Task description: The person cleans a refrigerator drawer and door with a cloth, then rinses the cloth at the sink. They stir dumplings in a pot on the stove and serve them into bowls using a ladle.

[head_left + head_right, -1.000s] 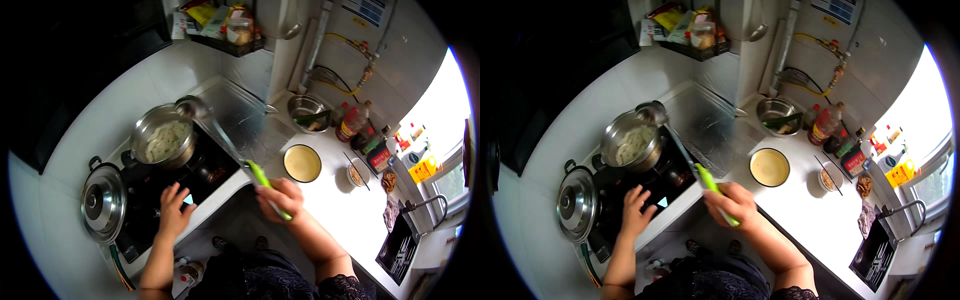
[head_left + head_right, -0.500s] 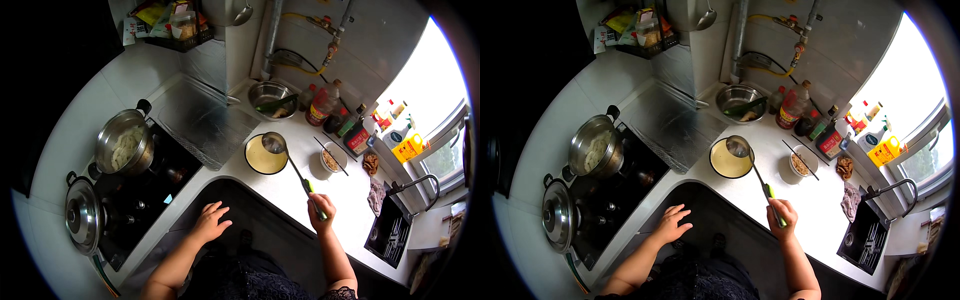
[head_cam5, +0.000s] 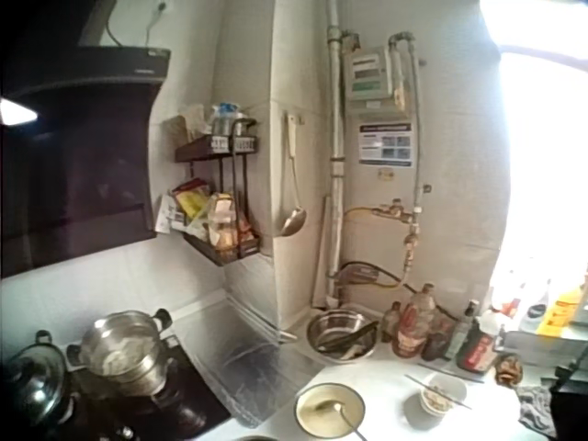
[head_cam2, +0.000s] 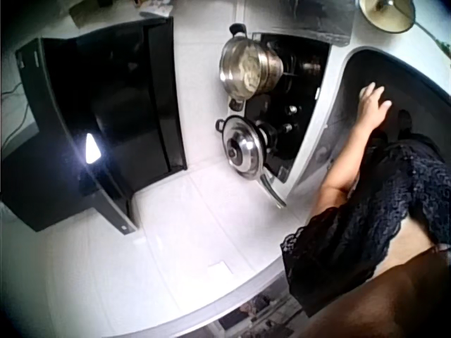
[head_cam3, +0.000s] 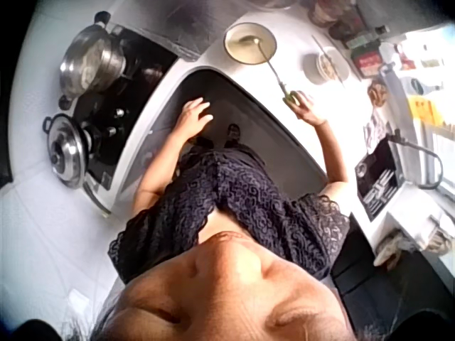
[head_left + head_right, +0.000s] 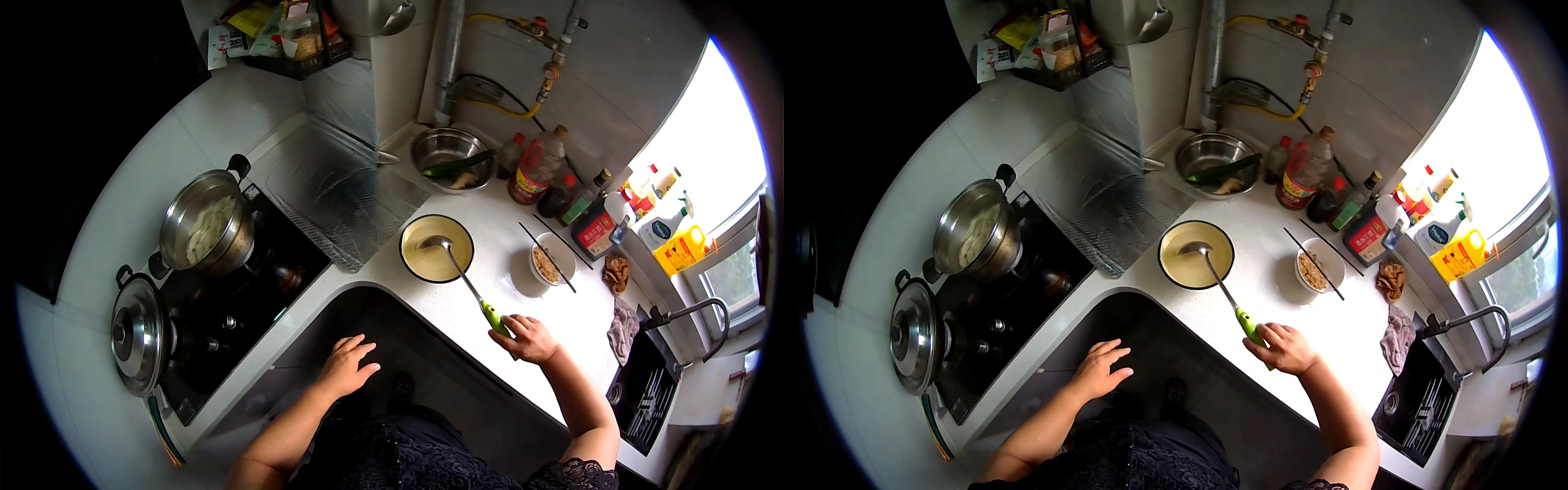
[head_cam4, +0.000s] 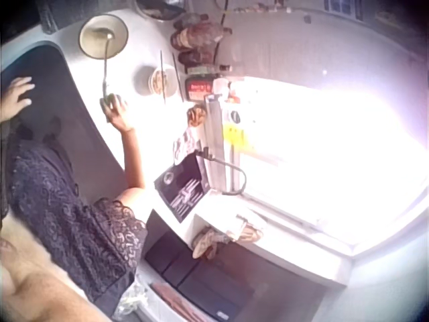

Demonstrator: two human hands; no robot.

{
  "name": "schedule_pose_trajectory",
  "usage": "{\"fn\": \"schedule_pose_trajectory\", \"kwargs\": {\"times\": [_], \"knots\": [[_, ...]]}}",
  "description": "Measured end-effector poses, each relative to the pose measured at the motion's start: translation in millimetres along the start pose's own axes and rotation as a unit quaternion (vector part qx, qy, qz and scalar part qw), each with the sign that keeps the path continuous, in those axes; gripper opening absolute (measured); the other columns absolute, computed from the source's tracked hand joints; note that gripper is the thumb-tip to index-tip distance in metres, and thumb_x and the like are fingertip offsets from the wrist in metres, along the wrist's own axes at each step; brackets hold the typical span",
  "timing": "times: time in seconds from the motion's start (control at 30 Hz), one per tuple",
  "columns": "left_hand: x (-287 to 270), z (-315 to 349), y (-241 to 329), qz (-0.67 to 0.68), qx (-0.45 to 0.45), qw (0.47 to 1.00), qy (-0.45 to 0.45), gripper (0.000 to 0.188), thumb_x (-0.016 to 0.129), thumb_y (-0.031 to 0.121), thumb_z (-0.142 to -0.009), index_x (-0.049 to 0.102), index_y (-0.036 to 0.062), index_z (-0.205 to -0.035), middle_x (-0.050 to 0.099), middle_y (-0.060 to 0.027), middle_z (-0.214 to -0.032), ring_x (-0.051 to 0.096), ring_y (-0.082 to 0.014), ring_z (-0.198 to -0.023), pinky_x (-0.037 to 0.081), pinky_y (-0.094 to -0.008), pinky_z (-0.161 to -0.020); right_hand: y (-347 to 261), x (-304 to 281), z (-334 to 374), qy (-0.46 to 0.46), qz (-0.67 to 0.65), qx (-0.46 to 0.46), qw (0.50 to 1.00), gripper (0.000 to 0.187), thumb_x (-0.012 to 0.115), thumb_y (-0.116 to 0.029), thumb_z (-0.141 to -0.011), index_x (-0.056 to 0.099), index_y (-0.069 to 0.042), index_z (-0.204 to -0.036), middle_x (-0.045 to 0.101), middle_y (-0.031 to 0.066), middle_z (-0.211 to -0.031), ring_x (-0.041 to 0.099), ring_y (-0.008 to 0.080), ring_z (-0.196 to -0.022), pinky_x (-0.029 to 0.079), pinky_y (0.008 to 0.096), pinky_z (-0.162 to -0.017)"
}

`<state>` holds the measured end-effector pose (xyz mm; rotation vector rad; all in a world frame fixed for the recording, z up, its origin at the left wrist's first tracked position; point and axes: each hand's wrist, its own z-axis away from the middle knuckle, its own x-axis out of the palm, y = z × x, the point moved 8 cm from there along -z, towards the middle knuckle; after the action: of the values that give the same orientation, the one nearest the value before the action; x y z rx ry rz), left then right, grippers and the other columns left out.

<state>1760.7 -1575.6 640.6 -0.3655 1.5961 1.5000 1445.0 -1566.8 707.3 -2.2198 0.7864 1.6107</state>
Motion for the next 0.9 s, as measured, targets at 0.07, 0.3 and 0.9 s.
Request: {"fn": "schedule_pose_trajectory", "kwargs": {"times": [0.07, 0.3, 0.9], "knots": [[4.7, 0.8, -1.8, 0.0, -0.009, 1.0, 0.002, 0.046, 0.068, 0.031, -0.08, 0.06, 0.0078, -0.118, 0.048, -0.0184, -0.133, 0.042, -0.0347, -0.124, 0.034, -0.0415, -0.104, 4.8, 0.9, 4.5, 0.003, 0.007, -0.028, 1.0, 0.04, 0.06, -0.013, -0.077, 0.057, -0.016, -0.116, 0.052, 0.0099, -0.1, 0.059, 0.0214, -0.082, 0.052, 0.0315, -0.066], [22.8, -1.3, -4.9, -0.017, -0.006, 1.0, -0.003, 0.045, 0.067, 0.032, -0.081, 0.06, 0.0102, -0.119, 0.047, -0.017, -0.133, 0.042, -0.0347, -0.123, 0.034, -0.0416, -0.104, 28.0, 28.0, 43.0, -0.044, 0.012, -0.074, 0.996, 0.046, 0.059, -0.011, -0.078, 0.049, -0.017, -0.123, 0.053, 0.0069, -0.084, 0.056, 0.0181, -0.065, 0.048, 0.0296, -0.056], [54.2, -145.9, 74.2, -0.117, 0.089, 0.989, 0.013, 0.062, 0.067, 0.023, -0.08, 0.042, 0.0035, -0.133, 0.043, -0.0199, -0.133, 0.041, -0.0361, -0.122, 0.035, -0.0422, -0.103, 61.6, 56.7, 92.2, -0.156, 0.0, -0.013, 0.988, 0.056, 0.052, -0.003, -0.084, 0.035, -0.024, -0.133, 0.049, 0.0188, -0.128, 0.059, 0.0311, -0.102, 0.056, 0.0349, -0.073]]}}
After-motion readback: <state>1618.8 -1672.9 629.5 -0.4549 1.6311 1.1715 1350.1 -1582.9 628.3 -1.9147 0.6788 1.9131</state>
